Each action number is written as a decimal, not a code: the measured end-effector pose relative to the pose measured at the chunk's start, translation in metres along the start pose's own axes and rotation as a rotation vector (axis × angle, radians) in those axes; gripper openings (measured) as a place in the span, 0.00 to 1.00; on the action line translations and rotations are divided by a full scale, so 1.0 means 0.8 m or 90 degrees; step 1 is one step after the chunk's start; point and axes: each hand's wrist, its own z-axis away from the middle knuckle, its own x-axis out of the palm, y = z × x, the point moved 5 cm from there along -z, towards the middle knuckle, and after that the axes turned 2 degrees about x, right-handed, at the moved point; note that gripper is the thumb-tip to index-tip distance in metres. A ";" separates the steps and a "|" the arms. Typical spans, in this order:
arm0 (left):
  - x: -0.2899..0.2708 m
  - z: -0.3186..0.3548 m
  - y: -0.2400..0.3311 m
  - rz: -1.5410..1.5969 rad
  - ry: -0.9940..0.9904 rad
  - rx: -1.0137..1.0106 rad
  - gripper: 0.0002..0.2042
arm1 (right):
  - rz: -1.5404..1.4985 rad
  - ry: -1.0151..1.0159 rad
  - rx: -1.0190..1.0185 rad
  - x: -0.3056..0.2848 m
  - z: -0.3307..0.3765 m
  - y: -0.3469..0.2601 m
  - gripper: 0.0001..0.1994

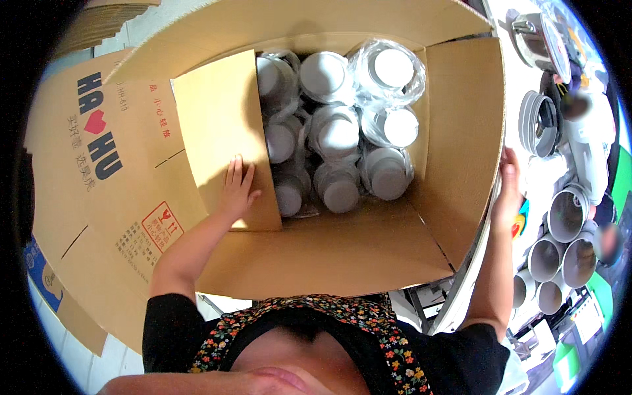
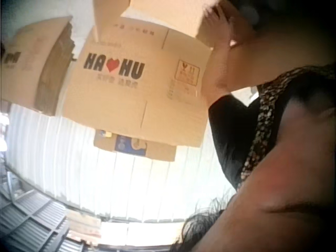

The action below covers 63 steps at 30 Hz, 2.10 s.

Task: The person assembles grey electric kettles by attaching lids, wraps each unit in a plastic bag, and places them into a cardboard box. The person then closes the box flaps and seals the package with tape using a handheld dispenser.

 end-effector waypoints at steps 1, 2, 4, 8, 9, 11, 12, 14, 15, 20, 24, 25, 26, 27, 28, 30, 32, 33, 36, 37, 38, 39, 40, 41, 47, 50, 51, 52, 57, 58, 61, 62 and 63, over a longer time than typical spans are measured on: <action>0.010 -0.004 0.002 0.003 0.040 0.008 0.34 | -0.189 -0.067 0.234 0.008 0.007 0.050 0.25; 0.018 -0.014 0.005 -0.006 0.084 0.013 0.34 | -0.073 -0.174 0.120 0.065 0.012 0.067 0.27; 0.017 -0.039 0.019 -0.011 0.157 0.036 0.34 | 0.130 -0.305 -0.166 0.178 0.032 0.094 0.32; 0.016 -0.072 0.131 0.104 0.197 0.392 0.32 | 0.681 -0.327 -0.552 0.296 0.051 0.136 0.31; 0.013 -0.086 0.157 0.112 0.154 0.416 0.31 | 0.644 -0.347 -0.545 0.293 0.051 0.119 0.31; 0.024 -0.115 0.176 0.098 0.066 0.437 0.31 | 0.479 -0.567 -0.314 0.248 0.068 0.129 0.31; 0.036 -0.135 0.170 0.064 0.064 0.444 0.31 | 0.332 -0.739 -0.098 0.207 0.094 0.143 0.32; 0.054 -0.151 0.163 -0.017 0.096 0.461 0.32 | 0.359 -0.953 -0.167 0.137 0.177 0.102 0.31; 0.062 -0.154 0.161 -0.024 0.097 0.451 0.32 | 0.358 -1.058 -0.197 0.100 0.219 0.080 0.31; 0.010 -0.157 0.170 -0.039 0.021 0.449 0.26 | 0.651 -0.587 -0.610 0.105 0.173 0.029 0.23; -0.243 -0.255 0.158 -0.458 0.454 0.415 0.12 | 0.549 -0.207 -0.602 0.212 0.031 0.092 0.22; -0.330 -0.279 0.145 -0.339 0.587 0.383 0.11 | 0.522 -0.138 -0.567 0.230 0.010 0.120 0.22; -0.369 -0.291 0.096 -0.240 0.522 0.217 0.11 | 0.504 -0.122 -0.598 0.236 0.013 0.120 0.21; -0.385 -0.293 0.051 -0.143 0.458 0.053 0.11 | 0.483 -0.103 -0.627 0.243 0.014 0.125 0.20; -0.366 -0.277 0.049 -0.186 0.353 0.046 0.12 | 0.471 -0.078 -0.652 0.244 0.009 0.126 0.19; -0.297 -0.211 0.081 -0.222 0.230 0.114 0.13 | 0.492 -0.262 -0.728 0.243 0.013 0.165 0.16; -0.201 -0.157 0.107 -0.092 0.079 0.170 0.22 | 0.372 -0.314 -0.917 0.233 0.035 0.142 0.13; -0.125 -0.128 0.103 -0.169 0.042 0.173 0.28 | 0.360 -0.338 -0.940 0.232 0.036 0.127 0.13; -0.020 -0.119 0.082 -0.118 0.123 0.074 0.34 | 0.363 -0.346 -0.982 0.251 0.008 0.081 0.13; -0.006 -0.119 0.076 -0.125 0.161 0.079 0.34 | 0.378 -0.308 -0.982 0.273 -0.023 0.068 0.14; -0.006 -0.123 0.075 -0.126 0.180 0.089 0.34 | 0.378 -0.155 -1.048 0.299 -0.073 0.068 0.17; -0.008 -0.120 0.076 -0.127 0.193 0.090 0.34 | 0.648 -0.022 -0.969 0.327 -0.112 0.048 0.19; -0.012 -0.117 0.078 -0.131 0.210 0.097 0.34 | 0.857 0.071 -0.991 0.356 -0.161 0.027 0.17; -0.014 -0.122 0.078 -0.124 0.222 0.107 0.34 | 0.629 0.020 -0.899 0.357 -0.202 0.015 0.16; -0.015 -0.129 0.074 -0.103 0.265 0.104 0.32 | 0.130 -0.350 -0.412 0.349 -0.242 0.034 0.13; -0.016 -0.128 0.081 -0.084 0.218 0.083 0.31 | 0.352 -0.166 -0.592 0.323 -0.160 0.047 0.12; -0.019 -0.135 0.079 -0.086 0.203 0.068 0.31 | 0.354 -0.037 -0.768 0.295 -0.111 0.050 0.12; -0.013 -0.131 0.075 -0.087 0.184 0.053 0.31 | 0.398 -0.200 -0.643 0.273 -0.079 0.051 0.17; -0.019 -0.123 0.082 -0.114 0.152 0.050 0.29 | 0.493 -0.234 -0.549 0.227 0.015 0.154 0.28; -0.033 -0.130 0.096 -0.083 0.165 0.036 0.27 | 0.478 -0.228 -0.553 0.226 0.012 0.160 0.28; -0.101 -0.174 0.263 -0.015 0.169 0.186 0.22 | 0.312 -0.229 -0.502 0.225 0.004 0.170 0.28; -0.133 -0.197 0.360 0.059 0.122 0.318 0.18 | 0.311 -0.187 -0.539 0.227 0.006 0.175 0.28; -0.156 -0.206 0.452 0.217 0.052 0.438 0.16 | 0.313 -0.145 -0.580 0.230 0.005 0.183 0.28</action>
